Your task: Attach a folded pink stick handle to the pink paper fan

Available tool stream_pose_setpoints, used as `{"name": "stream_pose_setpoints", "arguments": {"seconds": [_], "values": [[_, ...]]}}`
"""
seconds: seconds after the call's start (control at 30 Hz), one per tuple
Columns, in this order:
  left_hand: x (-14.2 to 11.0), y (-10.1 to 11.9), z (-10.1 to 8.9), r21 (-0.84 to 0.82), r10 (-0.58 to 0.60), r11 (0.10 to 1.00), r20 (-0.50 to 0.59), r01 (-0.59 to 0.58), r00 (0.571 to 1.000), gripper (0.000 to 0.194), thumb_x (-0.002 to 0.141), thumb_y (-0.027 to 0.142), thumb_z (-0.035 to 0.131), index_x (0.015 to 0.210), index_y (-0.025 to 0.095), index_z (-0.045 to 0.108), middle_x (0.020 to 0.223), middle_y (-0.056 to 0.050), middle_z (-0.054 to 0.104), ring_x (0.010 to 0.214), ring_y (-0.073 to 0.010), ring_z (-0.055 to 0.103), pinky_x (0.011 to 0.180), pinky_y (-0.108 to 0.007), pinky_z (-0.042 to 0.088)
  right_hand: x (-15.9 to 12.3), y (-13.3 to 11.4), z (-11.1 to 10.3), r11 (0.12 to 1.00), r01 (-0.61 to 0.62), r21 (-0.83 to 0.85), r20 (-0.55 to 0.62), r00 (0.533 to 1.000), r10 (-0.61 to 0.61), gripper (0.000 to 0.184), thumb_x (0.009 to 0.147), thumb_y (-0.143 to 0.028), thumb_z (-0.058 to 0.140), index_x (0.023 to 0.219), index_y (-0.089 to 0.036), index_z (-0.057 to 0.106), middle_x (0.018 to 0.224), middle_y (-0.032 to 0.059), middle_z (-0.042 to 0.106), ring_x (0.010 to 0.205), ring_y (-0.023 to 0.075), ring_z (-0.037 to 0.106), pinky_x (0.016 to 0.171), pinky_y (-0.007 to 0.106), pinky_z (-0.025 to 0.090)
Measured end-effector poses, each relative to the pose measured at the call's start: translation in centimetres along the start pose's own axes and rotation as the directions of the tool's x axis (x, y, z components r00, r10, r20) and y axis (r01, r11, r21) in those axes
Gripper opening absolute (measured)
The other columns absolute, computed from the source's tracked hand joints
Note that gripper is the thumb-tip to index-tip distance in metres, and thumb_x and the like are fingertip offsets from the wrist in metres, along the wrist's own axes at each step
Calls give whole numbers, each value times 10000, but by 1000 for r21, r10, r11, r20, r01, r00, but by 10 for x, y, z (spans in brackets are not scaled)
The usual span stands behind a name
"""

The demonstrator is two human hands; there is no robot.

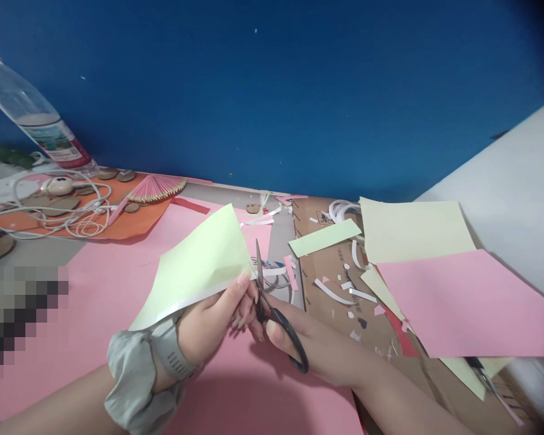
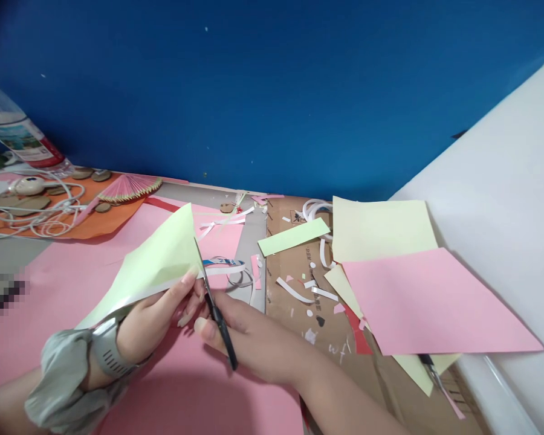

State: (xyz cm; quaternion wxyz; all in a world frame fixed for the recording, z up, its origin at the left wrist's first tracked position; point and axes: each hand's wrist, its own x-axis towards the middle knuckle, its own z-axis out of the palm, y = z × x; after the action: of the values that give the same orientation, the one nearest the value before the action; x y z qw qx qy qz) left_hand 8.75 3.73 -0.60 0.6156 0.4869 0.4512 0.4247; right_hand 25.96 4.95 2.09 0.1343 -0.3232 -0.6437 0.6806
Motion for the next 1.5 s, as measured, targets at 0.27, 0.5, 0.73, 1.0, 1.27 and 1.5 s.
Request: {"name": "stream_pose_setpoints", "arguments": {"seconds": [0.27,0.5,0.73,1.0,1.27,1.5], "values": [[-1,2,1,1,-34,999,14,34,999,399,915,441,337,628,200,474,442,58,394,446,-104,426,535,-240,421,-1,2,0,1000,24,-3,-7,1000,-24,422,880,-564,360,1098,-221,472,903,17,469,775,139,403,762,287,382],[-2,4,0,129,5,992,1,-5,1000,428,926,383,321,562,195,446,456,43,424,469,-107,448,587,-251,413,1,3,0,998,65,-8,-6,998,-65,425,882,-565,353,1062,-205,491,844,10,434,788,145,407,809,297,375],[0,1,-1,133,-13,991,4,12,1000,441,923,420,300,557,205,419,460,42,424,472,-118,454,588,-261,420,1,2,0,997,80,-2,-6,997,-80,394,881,-565,353,881,-190,474,835,2,428,756,133,394,776,281,376],[-1,-2,-4,258,39,966,-24,-31,999,494,932,458,269,538,203,424,467,36,440,472,-115,459,615,-262,427,2,1,3,998,68,-6,-8,998,-68,425,874,-587,338,935,-192,482,821,1,415,731,133,370,731,278,371],[0,0,-2,160,17,987,30,-21,999,505,938,449,259,537,204,443,446,29,485,466,-113,466,587,-246,418,1,4,2,999,-7,-37,18,1000,8,531,844,-638,325,1143,-226,476,871,24,448,755,155,389,718,302,396],[0,2,-1,195,7,981,-2,-7,1000,473,925,457,292,546,208,428,436,40,470,455,-113,467,573,-246,430,1,3,2,992,91,-89,-4,996,-92,449,897,-560,302,1159,-231,460,898,25,471,843,167,437,816,318,392]]}}
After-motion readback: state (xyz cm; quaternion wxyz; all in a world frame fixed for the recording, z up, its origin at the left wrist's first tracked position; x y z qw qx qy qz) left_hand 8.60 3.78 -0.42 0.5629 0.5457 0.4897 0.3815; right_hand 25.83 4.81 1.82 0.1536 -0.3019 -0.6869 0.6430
